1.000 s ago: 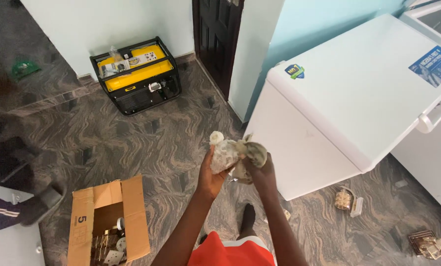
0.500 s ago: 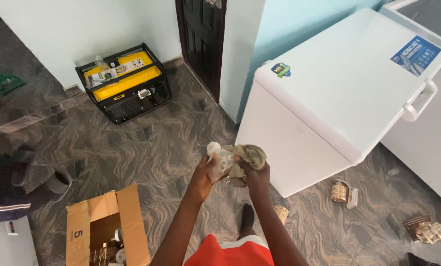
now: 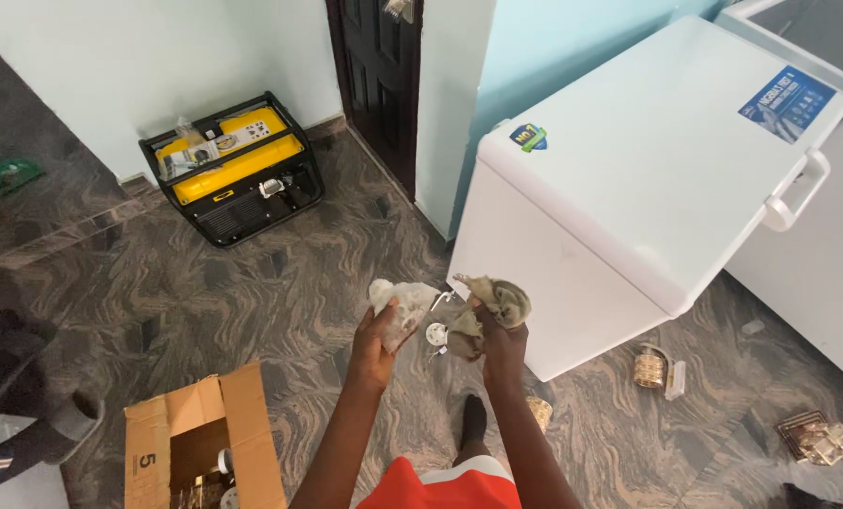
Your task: The person wipes a white electrical socket with a cloth, turning it over to clean both sides. They then pick up a white plastic component and wipe it with the same cloth. The person places the cleaned socket into a cardboard box and continues wiping the second component.
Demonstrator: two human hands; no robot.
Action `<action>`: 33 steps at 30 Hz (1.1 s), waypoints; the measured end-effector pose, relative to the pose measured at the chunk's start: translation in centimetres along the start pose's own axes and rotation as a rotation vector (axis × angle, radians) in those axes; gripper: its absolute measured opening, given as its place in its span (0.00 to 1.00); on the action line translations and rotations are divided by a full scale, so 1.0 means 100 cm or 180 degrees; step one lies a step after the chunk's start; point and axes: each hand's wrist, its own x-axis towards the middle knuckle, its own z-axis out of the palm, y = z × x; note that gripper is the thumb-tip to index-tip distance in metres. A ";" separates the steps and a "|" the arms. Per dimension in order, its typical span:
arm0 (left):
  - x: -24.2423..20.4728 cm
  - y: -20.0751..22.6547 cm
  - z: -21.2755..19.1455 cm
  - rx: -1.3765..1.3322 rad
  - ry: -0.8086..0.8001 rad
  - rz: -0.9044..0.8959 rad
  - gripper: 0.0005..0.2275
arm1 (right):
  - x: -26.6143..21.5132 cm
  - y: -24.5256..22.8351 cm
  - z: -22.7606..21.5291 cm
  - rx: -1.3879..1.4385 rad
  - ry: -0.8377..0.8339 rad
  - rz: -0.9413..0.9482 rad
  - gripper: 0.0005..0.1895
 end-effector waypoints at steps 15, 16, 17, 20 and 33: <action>-0.022 -0.003 0.048 0.0025 0.0744 -0.0269 0.35 | -0.030 0.017 0.035 -0.1902 -0.0908 -0.0455 0.32; -0.023 -0.005 0.047 0.0015 0.0739 -0.0248 0.35 | -0.029 0.017 0.037 -0.1899 -0.0926 -0.0472 0.32; -0.024 -0.007 0.045 -0.0052 0.0460 -0.0057 0.35 | -0.028 0.017 0.039 -0.2124 -0.0791 -0.0493 0.32; -0.028 -0.005 0.057 0.0050 0.0194 0.0177 0.33 | -0.036 -0.002 0.053 -0.2419 -0.0542 -0.0688 0.31; -0.026 0.030 0.072 0.0625 0.0636 0.0104 0.40 | -0.063 -0.003 0.063 -0.2836 -0.0827 -0.1133 0.26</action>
